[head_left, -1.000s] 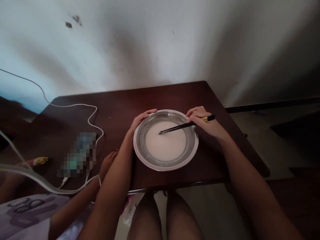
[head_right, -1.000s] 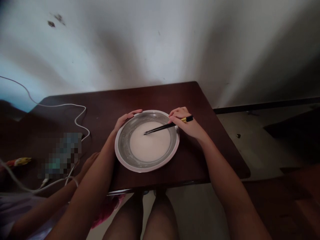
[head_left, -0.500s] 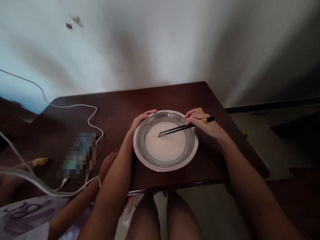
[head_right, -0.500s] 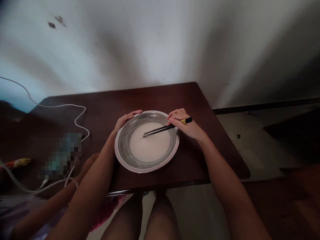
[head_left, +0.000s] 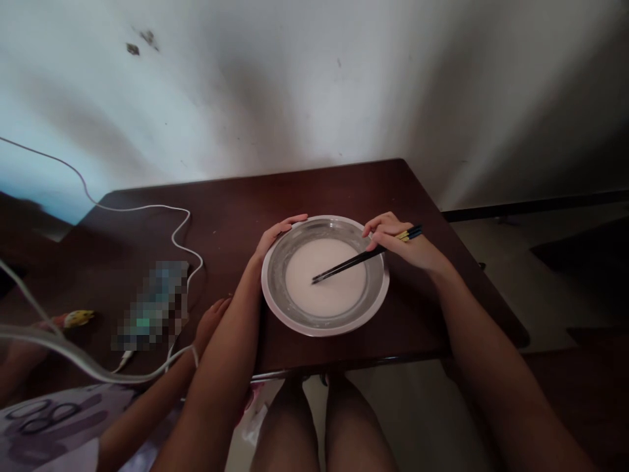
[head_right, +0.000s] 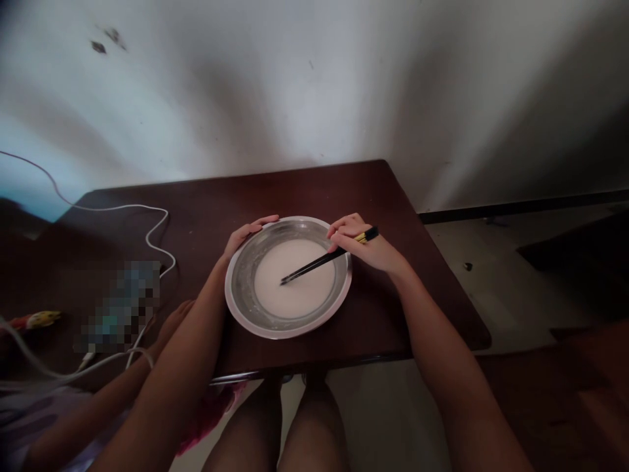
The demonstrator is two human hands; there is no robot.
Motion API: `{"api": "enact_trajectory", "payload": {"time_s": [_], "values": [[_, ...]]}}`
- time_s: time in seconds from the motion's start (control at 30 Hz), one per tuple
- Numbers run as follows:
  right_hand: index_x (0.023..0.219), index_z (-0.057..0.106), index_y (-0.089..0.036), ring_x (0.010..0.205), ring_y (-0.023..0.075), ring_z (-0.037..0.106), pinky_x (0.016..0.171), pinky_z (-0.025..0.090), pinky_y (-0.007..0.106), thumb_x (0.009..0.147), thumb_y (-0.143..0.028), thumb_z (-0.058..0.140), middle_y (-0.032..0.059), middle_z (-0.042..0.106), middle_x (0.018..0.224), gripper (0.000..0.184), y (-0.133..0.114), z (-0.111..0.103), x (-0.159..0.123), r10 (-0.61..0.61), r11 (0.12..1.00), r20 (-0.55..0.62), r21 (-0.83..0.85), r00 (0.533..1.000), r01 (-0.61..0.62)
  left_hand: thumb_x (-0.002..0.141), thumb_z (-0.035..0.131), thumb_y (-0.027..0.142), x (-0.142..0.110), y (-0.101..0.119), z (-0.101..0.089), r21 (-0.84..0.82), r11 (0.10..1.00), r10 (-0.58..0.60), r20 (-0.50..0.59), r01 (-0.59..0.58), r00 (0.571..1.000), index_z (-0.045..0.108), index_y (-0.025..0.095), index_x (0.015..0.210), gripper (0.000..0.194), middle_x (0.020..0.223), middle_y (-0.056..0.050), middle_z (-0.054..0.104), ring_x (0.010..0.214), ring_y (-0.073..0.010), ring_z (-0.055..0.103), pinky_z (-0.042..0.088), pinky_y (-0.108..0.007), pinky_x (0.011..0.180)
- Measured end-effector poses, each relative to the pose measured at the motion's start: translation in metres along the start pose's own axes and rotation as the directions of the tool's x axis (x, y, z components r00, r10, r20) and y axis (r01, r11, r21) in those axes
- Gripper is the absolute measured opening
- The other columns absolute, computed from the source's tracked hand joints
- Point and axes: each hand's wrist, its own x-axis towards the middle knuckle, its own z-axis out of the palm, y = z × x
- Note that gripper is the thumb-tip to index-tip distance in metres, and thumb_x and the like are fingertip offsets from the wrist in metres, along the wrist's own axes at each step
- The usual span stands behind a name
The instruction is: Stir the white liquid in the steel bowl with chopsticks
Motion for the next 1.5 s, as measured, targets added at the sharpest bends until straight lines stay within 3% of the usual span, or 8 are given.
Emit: {"api": "enact_trajectory", "payload": {"time_s": [0.2, 0.33, 0.5, 0.67, 1.0, 1.17, 1.3, 1.5], "values": [[0.074, 0.082, -0.030, 0.110, 0.0295, 0.063, 0.105, 0.045, 0.052, 0.096, -0.039, 0.063, 0.0048, 0.078, 0.098, 0.030, 0.009, 0.000, 0.003, 0.008, 0.995, -0.137, -0.096, 0.991, -0.021, 0.074, 0.077, 0.034, 0.000, -0.001, -0.001, -0.002, 1.000, 0.001, 0.015, -0.001, 1.000, 0.085, 0.026, 0.104, 0.031, 0.118, -0.007, 0.082, 0.129, -0.0353, 0.067, 0.051, -0.041, 0.113], [0.066, 0.078, -0.029, 0.106, 0.0282, 0.065, 0.105, 0.044, 0.050, 0.098, -0.039, 0.062, 0.0047, 0.078, 0.094, 0.038, 0.007, -0.008, 0.001, -0.022, 0.999, -0.234, -0.049, 0.972, 0.011, 0.074, 0.076, 0.034, 0.001, -0.002, -0.003, -0.017, 1.000, 0.002, 0.009, -0.002, 1.000, 0.086, 0.025, 0.104, 0.033, 0.115, -0.006, 0.083, 0.120, -0.0336, 0.071, 0.053, -0.041, 0.110], [0.061, 0.077, -0.029, 0.108, 0.0280, 0.064, 0.105, 0.046, 0.049, 0.098, -0.038, 0.060, 0.0057, 0.077, 0.092, 0.042, -0.001, -0.009, -0.001, 0.009, 0.998, -0.075, 0.058, 0.997, -0.005, 0.075, 0.074, 0.027, 0.000, 0.001, -0.001, -0.033, 0.999, 0.000, 0.007, 0.000, 1.000, 0.085, 0.020, 0.104, 0.032, 0.112, -0.007, 0.083, 0.119, -0.0318, 0.071, 0.051, -0.040, 0.111], [0.074, 0.083, -0.030, 0.115, 0.0292, 0.062, 0.108, 0.046, 0.051, 0.095, -0.039, 0.064, 0.0058, 0.078, 0.104, 0.030, 0.000, 0.001, 0.000, 0.007, 1.000, 0.041, -0.010, 0.999, -0.007, 0.072, 0.076, 0.028, -0.002, 0.002, 0.003, -0.050, 0.999, -0.010, -0.001, 0.010, 1.000, 0.084, 0.019, 0.104, 0.034, 0.112, -0.007, 0.083, 0.117, -0.0300, 0.071, 0.049, -0.039, 0.113], [0.066, 0.077, -0.029, 0.103, 0.0280, 0.064, 0.101, 0.045, 0.049, 0.096, -0.031, 0.061, 0.0046, 0.077, 0.091, 0.034, 0.006, -0.005, 0.001, -0.060, 0.996, -0.220, -0.080, 0.974, 0.043, 0.074, 0.074, 0.029, -0.002, 0.002, 0.003, -0.032, 0.999, -0.021, -0.025, 0.020, 0.999, 0.086, 0.023, 0.101, 0.030, 0.116, -0.007, 0.083, 0.127, -0.0332, 0.069, 0.048, -0.041, 0.117], [0.063, 0.078, -0.029, 0.107, 0.0275, 0.064, 0.104, 0.046, 0.049, 0.097, -0.033, 0.060, 0.0048, 0.078, 0.093, 0.039, 0.000, -0.008, -0.002, -0.017, 0.998, -0.093, 0.055, 0.996, 0.023, 0.075, 0.074, 0.029, -0.001, 0.000, 0.000, -0.023, 1.000, -0.008, -0.002, 0.008, 1.000, 0.086, 0.023, 0.103, 0.031, 0.114, -0.007, 0.083, 0.126, -0.0339, 0.069, 0.048, -0.044, 0.117], [0.073, 0.082, -0.030, 0.113, 0.0287, 0.063, 0.106, 0.047, 0.050, 0.096, -0.036, 0.064, 0.0053, 0.078, 0.100, 0.029, 0.000, -0.003, -0.001, -0.002, 1.000, 0.031, -0.006, 1.000, 0.002, 0.075, 0.075, 0.031, 0.000, 0.000, 0.000, -0.011, 1.000, 0.002, 0.001, -0.002, 1.000, 0.086, 0.024, 0.102, 0.030, 0.116, -0.007, 0.083, 0.129, -0.0350, 0.068, 0.048, -0.043, 0.117], [0.075, 0.081, -0.028, 0.110, 0.0299, 0.063, 0.102, 0.046, 0.049, 0.094, -0.036, 0.064, 0.0064, 0.077, 0.098, 0.028, 0.006, 0.001, 0.003, -0.026, 0.996, -0.061, -0.087, 0.998, 0.021, 0.072, 0.078, 0.032, 0.000, 0.001, 0.001, -0.028, 1.000, -0.010, 0.004, 0.010, 1.000, 0.086, 0.023, 0.102, 0.033, 0.113, -0.005, 0.083, 0.124, -0.0326, 0.070, 0.047, -0.041, 0.117]]}}
